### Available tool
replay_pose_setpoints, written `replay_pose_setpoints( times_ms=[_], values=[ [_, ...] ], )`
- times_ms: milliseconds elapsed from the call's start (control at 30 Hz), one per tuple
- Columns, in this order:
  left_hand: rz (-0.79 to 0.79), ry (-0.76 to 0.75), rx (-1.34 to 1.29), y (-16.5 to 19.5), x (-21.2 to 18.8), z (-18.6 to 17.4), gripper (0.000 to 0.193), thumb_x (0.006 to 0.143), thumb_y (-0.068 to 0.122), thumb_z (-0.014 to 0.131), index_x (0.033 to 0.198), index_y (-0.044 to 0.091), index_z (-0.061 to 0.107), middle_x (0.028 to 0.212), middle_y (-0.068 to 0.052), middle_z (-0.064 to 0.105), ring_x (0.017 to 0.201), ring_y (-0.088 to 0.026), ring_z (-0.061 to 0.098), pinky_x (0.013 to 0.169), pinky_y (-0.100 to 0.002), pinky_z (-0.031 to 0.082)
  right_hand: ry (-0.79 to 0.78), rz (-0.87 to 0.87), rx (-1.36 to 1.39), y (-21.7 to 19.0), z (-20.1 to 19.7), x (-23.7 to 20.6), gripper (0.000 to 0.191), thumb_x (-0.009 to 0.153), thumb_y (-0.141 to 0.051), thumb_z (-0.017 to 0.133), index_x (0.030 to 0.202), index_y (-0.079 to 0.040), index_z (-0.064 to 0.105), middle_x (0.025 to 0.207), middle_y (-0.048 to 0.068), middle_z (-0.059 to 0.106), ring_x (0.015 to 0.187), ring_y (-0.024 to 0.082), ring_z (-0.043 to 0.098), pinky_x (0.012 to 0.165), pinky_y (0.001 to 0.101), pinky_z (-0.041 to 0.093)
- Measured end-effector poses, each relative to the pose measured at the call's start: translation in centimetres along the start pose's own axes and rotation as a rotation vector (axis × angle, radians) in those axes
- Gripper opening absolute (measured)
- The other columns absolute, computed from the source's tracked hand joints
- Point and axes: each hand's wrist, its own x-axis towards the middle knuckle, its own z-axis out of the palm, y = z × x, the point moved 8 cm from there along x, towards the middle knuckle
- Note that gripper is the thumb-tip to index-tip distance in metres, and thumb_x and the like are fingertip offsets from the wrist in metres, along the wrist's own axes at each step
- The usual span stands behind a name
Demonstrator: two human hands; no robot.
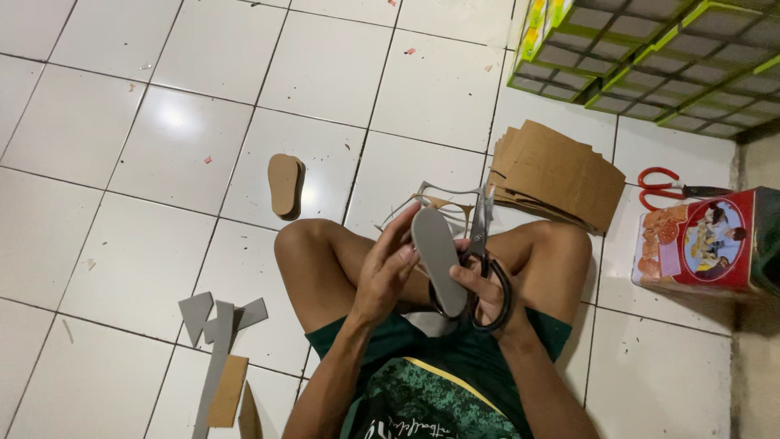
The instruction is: The person sits on the floor and cuts shoe insole shapes out of cardboard sheets using scissors, trimming around drawn outlines and setting finished cut pieces aside with a stack of completed cutouts. They then pick up a new cardboard sheet and begin cutting another insole outline.
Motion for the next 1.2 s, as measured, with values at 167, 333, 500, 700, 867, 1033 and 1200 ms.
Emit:
replay_pose_setpoints(
  times_ms=[167, 333, 500, 700, 867, 1033, 1200],
  values=[
    [0.029, 0.158, 0.186, 0.3, 0.9, -1.5, 0.047, 0.093, 0.004, 0.078, 0.135, -0.003, 0.059, 0.123, -0.012, 0.067, 0.110, -0.017, 0.069, 0.091, -0.029, 0.061, -0.151, 0.038, 0.161, 2.4, 0.6, 0.8, 0.043, 0.102, -0.027, 0.066, 0.129, 0.006, 0.060, 0.098, 0.015, 0.070, 0.078, 0.019, 0.069, 0.067, 0.0304, 0.056],
    [0.068, 0.280, 0.356, 1.2, 0.7, -4.1, 0.032, 0.092, 0.002, 0.079, 0.121, -0.004, 0.066, 0.116, -0.011, 0.072, 0.097, -0.014, 0.071, 0.080, -0.025, 0.060, 0.104, -0.089, 0.084, 2.0, -0.7, 1.1, 0.041, 0.101, -0.029, 0.058, 0.131, -0.001, 0.051, 0.107, 0.013, 0.070, 0.090, 0.020, 0.071, 0.076, 0.0325, 0.057],
    [0.084, 0.314, 0.375, 1.9, 0.6, -4.2, 0.037, 0.091, 0.002, 0.078, 0.126, -0.004, 0.066, 0.107, -0.011, 0.075, 0.094, -0.014, 0.073, 0.079, -0.025, 0.060, 0.151, -0.160, 0.054, 0.9, -0.8, 0.7, 0.042, 0.108, -0.029, 0.057, 0.134, 0.003, 0.052, 0.103, 0.017, 0.072, 0.085, 0.023, 0.069, 0.073, 0.0319, 0.054],
    [0.034, 0.326, 0.244, 1.2, 0.8, -4.7, 0.049, 0.095, 0.008, 0.073, 0.137, -0.004, 0.053, 0.109, -0.012, 0.073, 0.099, -0.014, 0.073, 0.086, -0.025, 0.061, 0.102, -0.274, -0.085, -0.7, 0.3, 0.7, 0.046, 0.094, -0.008, 0.067, 0.133, 0.005, 0.048, 0.109, 0.018, 0.071, 0.099, 0.021, 0.071, 0.089, 0.0320, 0.057],
    [-0.233, 0.320, 0.050, -3.0, 0.8, -4.7, 0.038, 0.098, 0.022, 0.068, 0.119, -0.008, 0.058, 0.101, -0.013, 0.074, 0.086, -0.018, 0.075, 0.076, -0.032, 0.065, 0.210, -0.316, -0.305, -2.1, 0.5, 1.8, 0.041, 0.099, -0.009, 0.063, 0.133, 0.010, 0.051, 0.104, 0.020, 0.072, 0.086, 0.020, 0.072, 0.080, 0.0317, 0.058],
    [-0.236, 0.347, -0.054, -3.6, 1.2, -6.0, 0.032, 0.103, 0.021, 0.064, 0.119, -0.006, 0.063, 0.098, -0.009, 0.071, 0.087, -0.014, 0.073, 0.079, -0.029, 0.063, 0.143, -0.291, -0.152, -2.3, 1.5, 2.9, 0.044, 0.096, -0.008, 0.060, 0.135, 0.008, 0.047, 0.104, 0.021, 0.072, 0.084, 0.022, 0.073, 0.077, 0.0352, 0.061],
    [-0.211, 0.354, -0.169, -3.8, 1.5, -6.8, 0.031, 0.105, 0.019, 0.061, 0.115, -0.010, 0.063, 0.101, -0.013, 0.074, 0.089, -0.018, 0.074, 0.082, -0.031, 0.062, 0.118, -0.289, -0.173, -2.6, 2.8, 3.6, 0.043, 0.094, -0.005, 0.062, 0.133, 0.008, 0.048, 0.111, 0.021, 0.072, 0.096, 0.022, 0.073, 0.085, 0.0351, 0.060]
  ],
)
